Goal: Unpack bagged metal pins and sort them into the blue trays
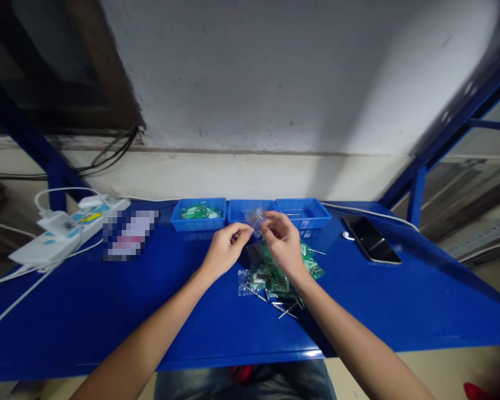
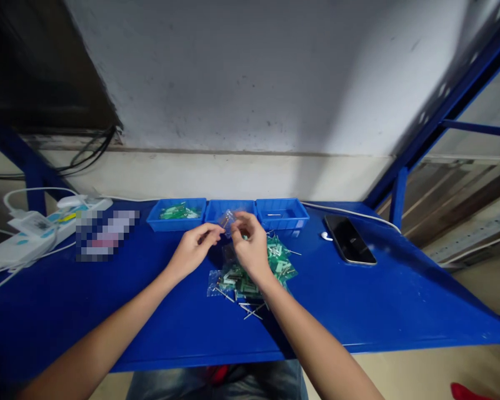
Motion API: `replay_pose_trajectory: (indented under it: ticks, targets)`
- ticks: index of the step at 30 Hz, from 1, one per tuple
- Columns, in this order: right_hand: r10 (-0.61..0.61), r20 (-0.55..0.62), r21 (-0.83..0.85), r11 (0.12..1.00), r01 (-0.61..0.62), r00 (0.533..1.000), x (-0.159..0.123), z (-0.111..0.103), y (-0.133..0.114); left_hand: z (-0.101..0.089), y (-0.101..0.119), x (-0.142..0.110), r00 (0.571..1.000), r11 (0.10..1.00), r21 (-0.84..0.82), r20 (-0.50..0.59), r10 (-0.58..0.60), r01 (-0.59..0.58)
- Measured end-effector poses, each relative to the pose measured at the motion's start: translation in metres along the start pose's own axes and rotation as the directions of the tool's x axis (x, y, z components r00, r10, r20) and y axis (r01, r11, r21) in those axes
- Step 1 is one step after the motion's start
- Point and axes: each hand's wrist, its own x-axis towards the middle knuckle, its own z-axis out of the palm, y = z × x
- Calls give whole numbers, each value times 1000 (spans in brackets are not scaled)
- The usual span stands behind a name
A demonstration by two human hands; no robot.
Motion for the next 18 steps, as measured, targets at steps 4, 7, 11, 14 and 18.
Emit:
replay_pose_trajectory:
  ticks: [4,7,11,14,18]
  targets:
    - [-214,116,-272,932,238,970,-5,0,-1,0,-6,5,969,925,-287,89,-232,248]
    - [-260,153,-391,870,300,953,-7,2,2,0,-10,6,981,938,-292,13,-194,189]
    - [-146,138,-391,901,190,979,-2,3,9,1,-13,4,982,999,-39,-190,5,-12]
    - [-49,160,-279,956,93,986,2,2,12,0,-13,2,979,992,66,-166,116,-106]
    - [-178,229,-350,902,252,957,4,-3,2,-1,-15,2,993,996,62,-100,69,-63]
